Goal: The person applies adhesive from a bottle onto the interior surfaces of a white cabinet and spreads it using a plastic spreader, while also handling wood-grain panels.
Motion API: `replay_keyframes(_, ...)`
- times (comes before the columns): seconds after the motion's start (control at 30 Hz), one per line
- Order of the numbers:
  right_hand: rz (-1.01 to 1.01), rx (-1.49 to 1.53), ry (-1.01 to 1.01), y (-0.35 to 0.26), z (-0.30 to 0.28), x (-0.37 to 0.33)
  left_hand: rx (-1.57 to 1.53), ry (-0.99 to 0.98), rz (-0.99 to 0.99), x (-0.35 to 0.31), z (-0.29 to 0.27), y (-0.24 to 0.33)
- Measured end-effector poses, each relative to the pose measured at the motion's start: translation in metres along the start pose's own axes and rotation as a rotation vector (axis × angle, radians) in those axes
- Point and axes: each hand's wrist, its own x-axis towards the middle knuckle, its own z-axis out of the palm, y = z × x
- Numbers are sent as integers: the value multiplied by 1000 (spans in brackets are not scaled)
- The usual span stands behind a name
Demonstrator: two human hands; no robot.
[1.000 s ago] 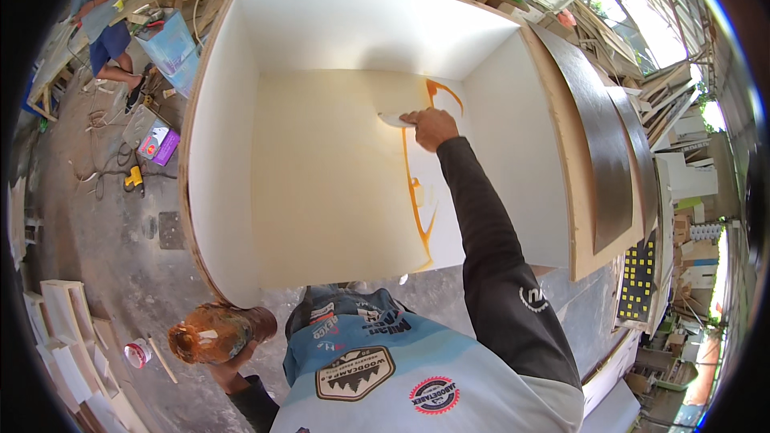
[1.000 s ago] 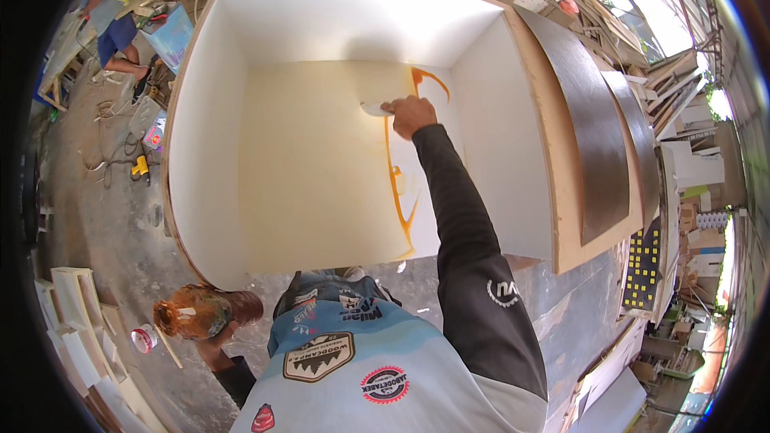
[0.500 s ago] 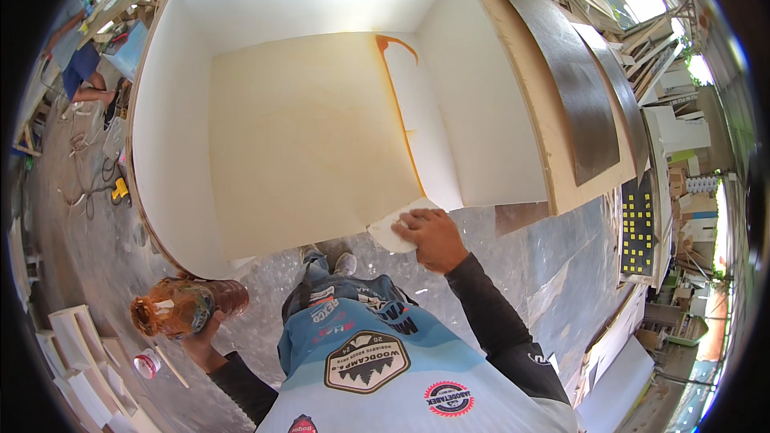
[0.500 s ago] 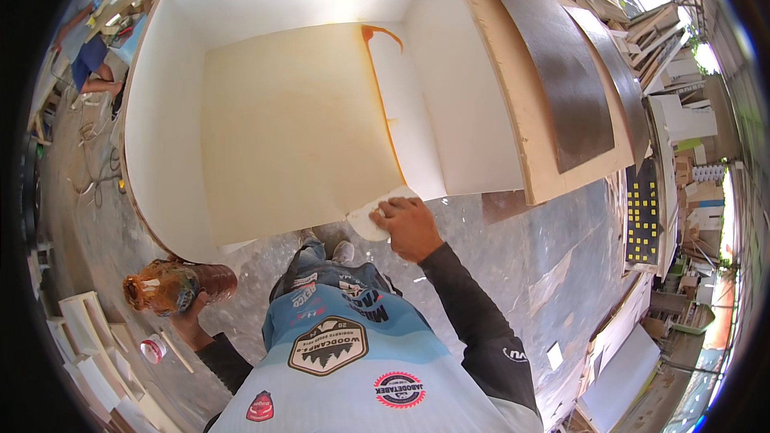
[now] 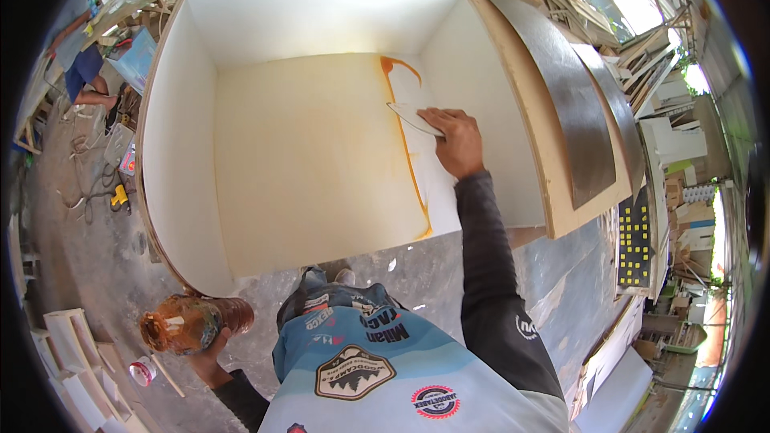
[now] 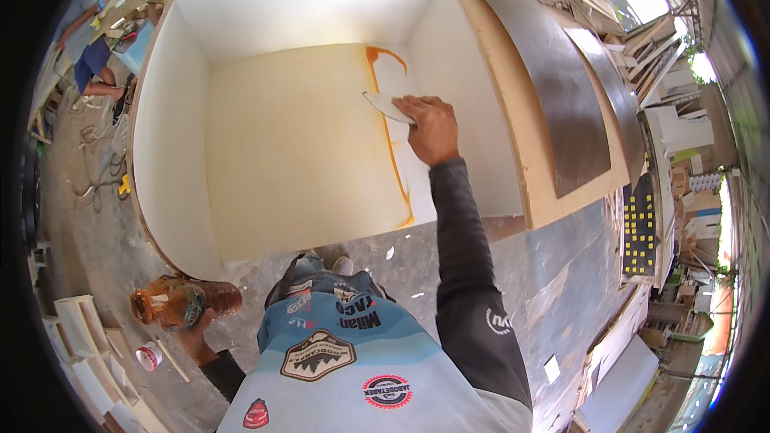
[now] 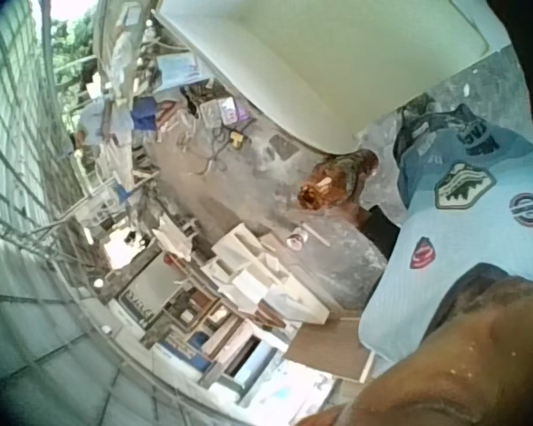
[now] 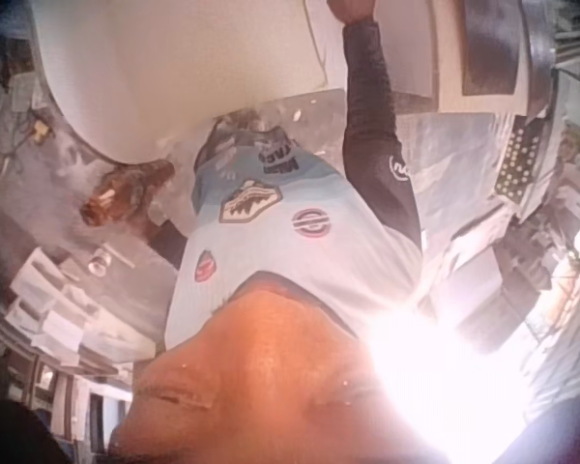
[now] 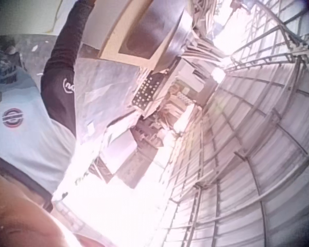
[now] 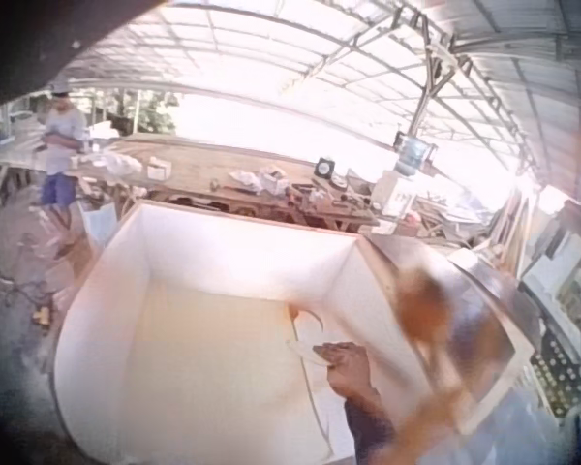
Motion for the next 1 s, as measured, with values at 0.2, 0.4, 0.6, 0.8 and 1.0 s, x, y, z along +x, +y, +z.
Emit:
replay_keyframes(0.2, 112, -267, -65, 64, 91, 82, 4, -35, -106, -11, -10, -13)
replay_keyframes(0.4, 86, -371, -54, 88, 132, 124, 65, -41, -156, -17, -17, -17)
replay_keyframes(0.6, 69, -374, -91, 92, 141, 123, 96, -19, -33, -24, -12, -13)
replay_keyframes(0.8, 84, -366, -117, 75, 151, 133, 104, -13, -246, -38, -28, -28)
replay_keyframes(1.0, 34, -393, -100, 82, 169, 124, 58, -52, -236, -33, -26, -22)
